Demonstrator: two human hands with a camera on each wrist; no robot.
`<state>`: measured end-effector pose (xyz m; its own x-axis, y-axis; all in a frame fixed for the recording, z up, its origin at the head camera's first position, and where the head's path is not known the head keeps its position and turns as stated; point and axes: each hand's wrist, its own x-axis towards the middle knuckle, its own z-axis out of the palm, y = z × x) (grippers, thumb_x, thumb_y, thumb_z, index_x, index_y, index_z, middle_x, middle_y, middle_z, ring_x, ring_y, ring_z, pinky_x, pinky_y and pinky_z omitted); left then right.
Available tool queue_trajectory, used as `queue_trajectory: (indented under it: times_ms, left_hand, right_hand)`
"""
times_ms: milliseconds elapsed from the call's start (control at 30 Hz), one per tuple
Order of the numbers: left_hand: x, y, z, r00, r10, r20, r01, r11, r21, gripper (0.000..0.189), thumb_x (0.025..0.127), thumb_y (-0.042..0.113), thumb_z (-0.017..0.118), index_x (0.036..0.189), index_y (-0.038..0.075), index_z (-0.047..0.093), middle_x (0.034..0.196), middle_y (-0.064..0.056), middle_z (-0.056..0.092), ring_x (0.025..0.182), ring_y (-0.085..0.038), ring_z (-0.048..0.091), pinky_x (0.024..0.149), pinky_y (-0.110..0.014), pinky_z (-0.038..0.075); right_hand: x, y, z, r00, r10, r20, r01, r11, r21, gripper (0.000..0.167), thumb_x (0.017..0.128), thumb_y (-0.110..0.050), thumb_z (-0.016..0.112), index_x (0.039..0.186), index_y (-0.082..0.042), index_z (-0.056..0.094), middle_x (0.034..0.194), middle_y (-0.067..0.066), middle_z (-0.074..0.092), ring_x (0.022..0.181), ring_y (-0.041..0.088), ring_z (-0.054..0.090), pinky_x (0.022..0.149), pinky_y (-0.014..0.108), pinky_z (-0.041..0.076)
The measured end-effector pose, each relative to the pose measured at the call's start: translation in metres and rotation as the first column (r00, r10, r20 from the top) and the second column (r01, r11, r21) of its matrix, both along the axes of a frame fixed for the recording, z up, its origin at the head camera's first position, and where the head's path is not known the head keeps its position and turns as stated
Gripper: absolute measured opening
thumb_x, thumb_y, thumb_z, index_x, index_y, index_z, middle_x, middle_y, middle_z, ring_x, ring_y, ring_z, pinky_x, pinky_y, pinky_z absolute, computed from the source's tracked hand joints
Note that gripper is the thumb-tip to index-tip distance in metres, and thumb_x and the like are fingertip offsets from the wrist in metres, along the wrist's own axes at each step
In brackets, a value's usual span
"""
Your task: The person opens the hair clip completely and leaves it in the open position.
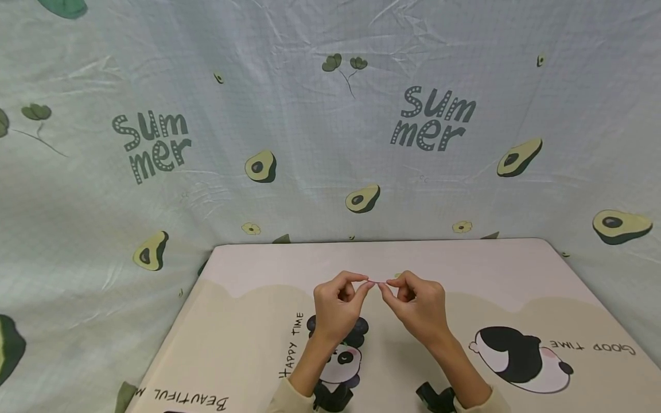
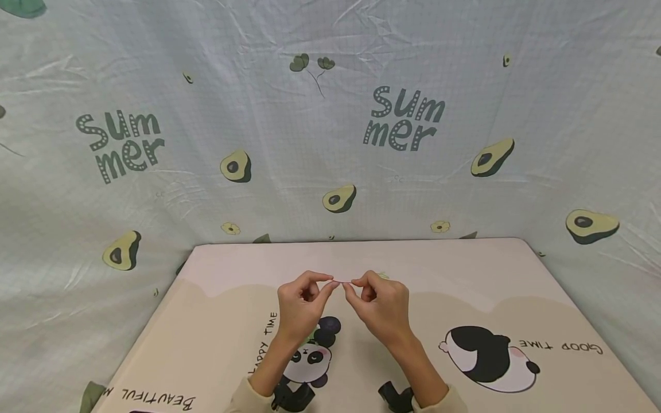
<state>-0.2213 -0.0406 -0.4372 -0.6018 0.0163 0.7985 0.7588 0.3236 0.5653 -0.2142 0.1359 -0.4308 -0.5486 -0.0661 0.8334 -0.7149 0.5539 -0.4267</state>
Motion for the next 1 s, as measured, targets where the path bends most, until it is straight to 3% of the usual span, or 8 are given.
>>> queue_trajectory:
  times_ms: [167, 433, 1000]
  left_hand:
    - [0.0001, -0.0001, -0.0013, 1.000, -0.006, 0.022, 0.006, 1.000, 0.002, 0.011, 0.084, 0.003, 0.083, 0.093, 0.002, 0.076, 0.050, -0.001, 0.042, 0.051, 0.006, 0.029, 0.050, -0.008, 0.025]
    - [-0.0012, 0.0006, -0.0031, 1.000, 0.007, -0.016, -0.007, 1.000, 0.005, 0.011, 0.084, 0.002, 0.083, 0.092, 0.003, 0.077, 0.050, 0.000, 0.041, 0.049, 0.004, 0.029, 0.048, -0.009, 0.025]
    - [0.0015, 0.0005, -0.0014, 1.000, 0.013, -0.014, -0.013, 1.000, 0.003, 0.012, 0.083, 0.002, 0.084, 0.092, 0.004, 0.077, 0.050, -0.001, 0.041, 0.050, 0.004, 0.029, 0.050, -0.008, 0.025]
  right_hand:
    - [0.0002, -0.0002, 0.0002, 1.000, 0.005, -0.001, -0.005, 1.000, -0.005, 0.023, 0.068, 0.006, 0.088, 0.076, -0.005, 0.070, 0.052, -0.010, 0.044, 0.051, -0.006, 0.033, 0.046, 0.012, 0.030]
    - [0.0009, -0.0005, 0.0013, 1.000, 0.012, 0.002, -0.012, 1.000, -0.011, 0.022, 0.069, 0.007, 0.088, 0.077, -0.005, 0.071, 0.052, -0.010, 0.044, 0.051, -0.006, 0.033, 0.046, 0.012, 0.032]
    - [0.0006, -0.0005, 0.0019, 0.999, 0.028, -0.028, -0.029, 0.999, -0.019, 0.024, 0.068, 0.007, 0.088, 0.076, -0.007, 0.071, 0.051, -0.010, 0.045, 0.050, -0.005, 0.033, 0.046, 0.011, 0.031]
